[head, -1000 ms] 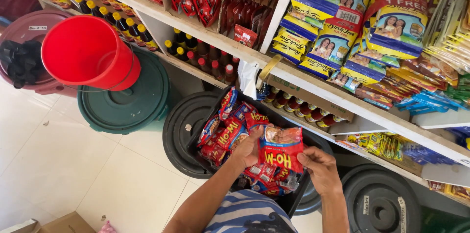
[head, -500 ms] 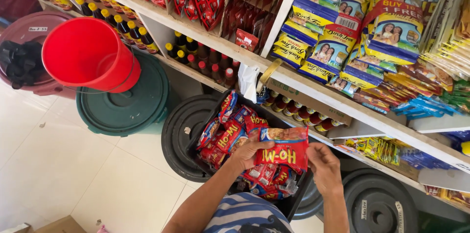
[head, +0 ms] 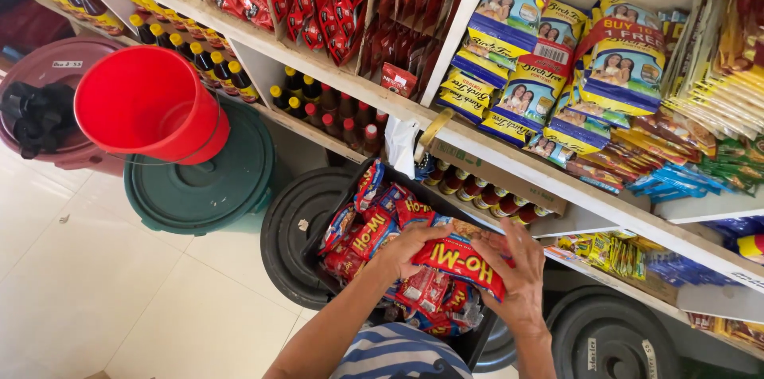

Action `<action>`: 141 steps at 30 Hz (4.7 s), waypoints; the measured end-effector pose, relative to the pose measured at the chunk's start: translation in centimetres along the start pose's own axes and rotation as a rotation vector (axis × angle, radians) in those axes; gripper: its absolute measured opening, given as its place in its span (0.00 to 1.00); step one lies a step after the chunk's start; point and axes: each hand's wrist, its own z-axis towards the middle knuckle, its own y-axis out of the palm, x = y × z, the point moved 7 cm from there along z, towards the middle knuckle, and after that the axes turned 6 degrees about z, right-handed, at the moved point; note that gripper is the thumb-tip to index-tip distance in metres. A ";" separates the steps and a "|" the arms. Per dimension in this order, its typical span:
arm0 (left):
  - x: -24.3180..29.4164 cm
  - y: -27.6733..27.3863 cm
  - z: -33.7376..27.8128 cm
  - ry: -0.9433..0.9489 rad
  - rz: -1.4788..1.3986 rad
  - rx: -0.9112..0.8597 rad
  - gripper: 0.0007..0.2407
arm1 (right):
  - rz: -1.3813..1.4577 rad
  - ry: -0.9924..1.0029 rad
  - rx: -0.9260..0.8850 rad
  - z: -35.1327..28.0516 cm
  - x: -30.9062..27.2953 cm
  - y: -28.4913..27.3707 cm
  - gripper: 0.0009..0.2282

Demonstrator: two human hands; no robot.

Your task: Stocking and organizing small instant noodle packets on store shelves.

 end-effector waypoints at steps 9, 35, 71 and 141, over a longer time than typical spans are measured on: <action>2.7 4.2 -3.8 0.074 -0.196 -0.446 0.31 | 0.971 0.744 0.374 -6.5 7.9 5.4 0.14; 7.8 12.7 0.4 0.460 0.384 -0.303 0.09 | 1.196 0.623 0.510 -1.6 8.1 -2.9 0.17; 22.7 39.3 -11.3 1.107 0.570 -0.695 0.04 | 0.687 0.211 0.504 8.7 5.7 -25.9 0.20; 34.9 58.2 -10.4 1.372 1.982 0.442 0.40 | -0.397 -0.198 0.862 42.6 11.6 -46.8 0.09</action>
